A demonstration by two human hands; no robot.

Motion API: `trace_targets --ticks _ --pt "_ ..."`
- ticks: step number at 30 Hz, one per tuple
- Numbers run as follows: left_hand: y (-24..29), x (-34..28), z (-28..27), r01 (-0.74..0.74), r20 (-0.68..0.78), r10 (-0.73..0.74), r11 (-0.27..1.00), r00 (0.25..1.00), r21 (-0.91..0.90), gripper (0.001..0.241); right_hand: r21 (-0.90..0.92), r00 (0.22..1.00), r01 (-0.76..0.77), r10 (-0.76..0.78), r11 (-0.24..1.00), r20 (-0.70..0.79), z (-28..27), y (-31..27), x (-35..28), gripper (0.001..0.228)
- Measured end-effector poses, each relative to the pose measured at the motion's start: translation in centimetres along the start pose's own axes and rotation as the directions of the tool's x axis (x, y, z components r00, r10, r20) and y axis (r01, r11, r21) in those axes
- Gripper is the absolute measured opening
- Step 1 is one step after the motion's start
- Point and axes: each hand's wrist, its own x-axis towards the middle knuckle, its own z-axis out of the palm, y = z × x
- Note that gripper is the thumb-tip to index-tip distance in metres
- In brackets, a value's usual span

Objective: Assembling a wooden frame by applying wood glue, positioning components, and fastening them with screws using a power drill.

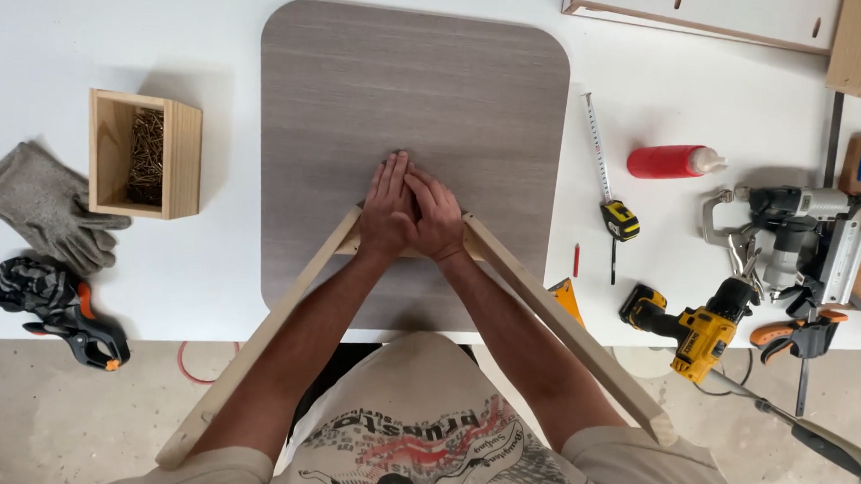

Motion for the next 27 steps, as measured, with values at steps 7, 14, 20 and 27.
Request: trace_targets --ticks 7,14,20,27 --pt "-0.2 -1.4 -0.1 0.001 0.049 0.004 0.995 0.999 -0.104 0.070 0.065 1.000 0.009 -0.008 0.998 -0.024 -0.1 0.0 -2.0 0.053" --pt "-0.5 -1.1 2.2 0.019 -0.021 -0.021 0.997 1.000 -0.068 0.041 0.186 0.969 -0.242 0.246 0.952 0.002 -6.8 -3.5 -12.0 0.025" --pt "0.6 -3.0 -0.3 -0.079 -0.092 0.069 0.990 0.993 -0.120 0.035 0.017 0.846 -0.527 0.527 0.850 -0.086 -10.9 0.7 -22.8 0.010" --pt "0.0 -19.1 -8.8 0.162 0.028 -0.166 0.894 0.986 -0.418 0.018 0.003 0.833 -0.548 0.546 0.836 -0.087 -11.9 2.6 -21.0 0.022"
